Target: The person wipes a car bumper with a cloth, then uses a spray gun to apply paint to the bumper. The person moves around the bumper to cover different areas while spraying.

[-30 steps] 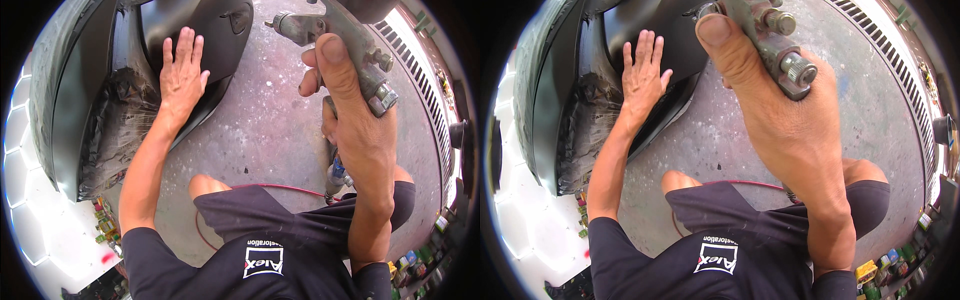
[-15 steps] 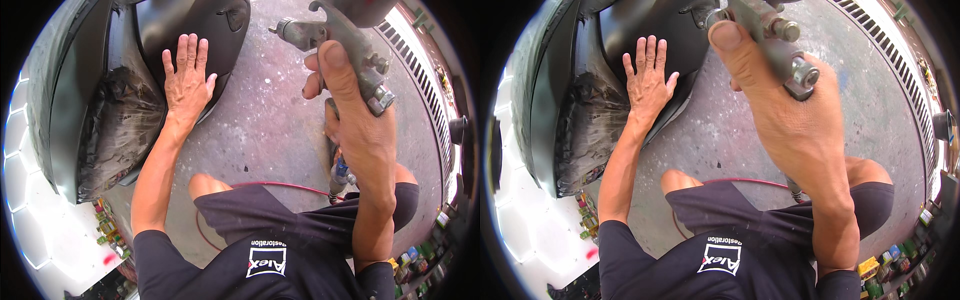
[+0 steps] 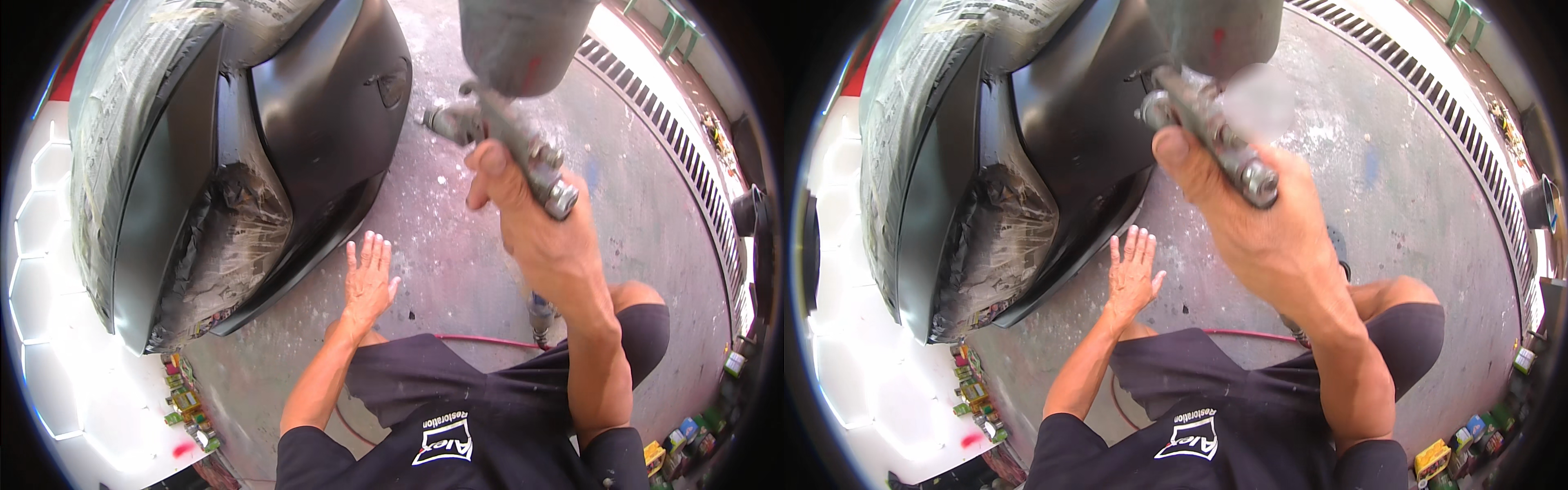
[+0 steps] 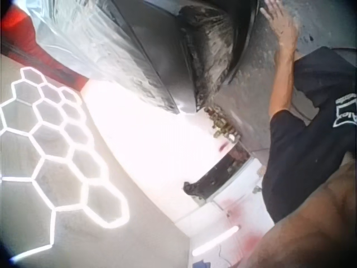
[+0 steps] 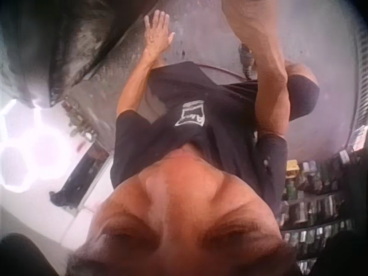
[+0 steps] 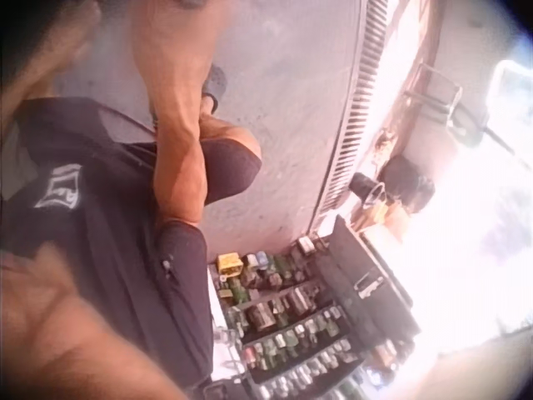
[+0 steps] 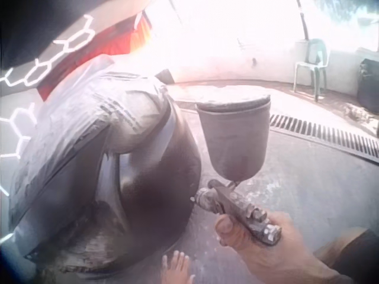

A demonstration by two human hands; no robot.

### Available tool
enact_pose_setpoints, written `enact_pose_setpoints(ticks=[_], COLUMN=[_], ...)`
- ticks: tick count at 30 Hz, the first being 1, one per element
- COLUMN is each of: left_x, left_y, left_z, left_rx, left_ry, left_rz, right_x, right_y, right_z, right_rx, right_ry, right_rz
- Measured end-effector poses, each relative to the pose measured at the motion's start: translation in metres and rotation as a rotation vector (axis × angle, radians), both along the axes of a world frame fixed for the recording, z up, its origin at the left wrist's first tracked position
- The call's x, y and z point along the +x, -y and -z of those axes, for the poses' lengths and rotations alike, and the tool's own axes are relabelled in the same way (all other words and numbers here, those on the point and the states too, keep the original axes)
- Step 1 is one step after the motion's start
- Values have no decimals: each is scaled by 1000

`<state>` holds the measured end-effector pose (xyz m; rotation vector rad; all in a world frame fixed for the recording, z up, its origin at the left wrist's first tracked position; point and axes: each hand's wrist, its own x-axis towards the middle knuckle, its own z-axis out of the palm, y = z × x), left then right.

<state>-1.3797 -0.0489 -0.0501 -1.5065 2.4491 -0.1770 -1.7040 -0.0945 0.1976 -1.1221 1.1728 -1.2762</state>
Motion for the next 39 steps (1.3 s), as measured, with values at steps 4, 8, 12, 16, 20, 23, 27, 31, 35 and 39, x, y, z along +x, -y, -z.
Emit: enact_pose_setpoints(ticks=[4, 8, 12, 16, 20, 23, 27, 31, 35, 39], left_x=[16, 44, 62, 77, 109, 116, 77, 53, 7, -9], left_y=[-32, -81, -95, -85, -83, -82, -62, -65, -20, 59], left_z=[7, 25, 28, 28, 46, 57, 36, 77, 100, 96], left_rx=[108, 398, 758, 832, 858, 892, 952, 653, -42, -200], left_ry=[16, 26, 138, 129, 128, 169, 125, -413, -632, -634], left_rz=[-165, -446, -736, -908, -1011, -964, -827, -704, -385, -325], right_x=[-10, -8, -5, 4, 17, 20, 28, 56, 72, 82], right_y=[10, 10, 8, 11, 9, 8, -1, -20, -35, -45], right_z=[7, 0, -3, -1, -2, 16, 56, 73, 106, 111], right_rx=[-57, 28, 53, 24, 81, 71, 95, 228, 303, 321], right_ry=[-69, -46, -57, -64, -100, -159, -221, -304, -362, -398], right_rz=[96, 144, 160, 148, 132, 41, -115, -308, -353, -376])
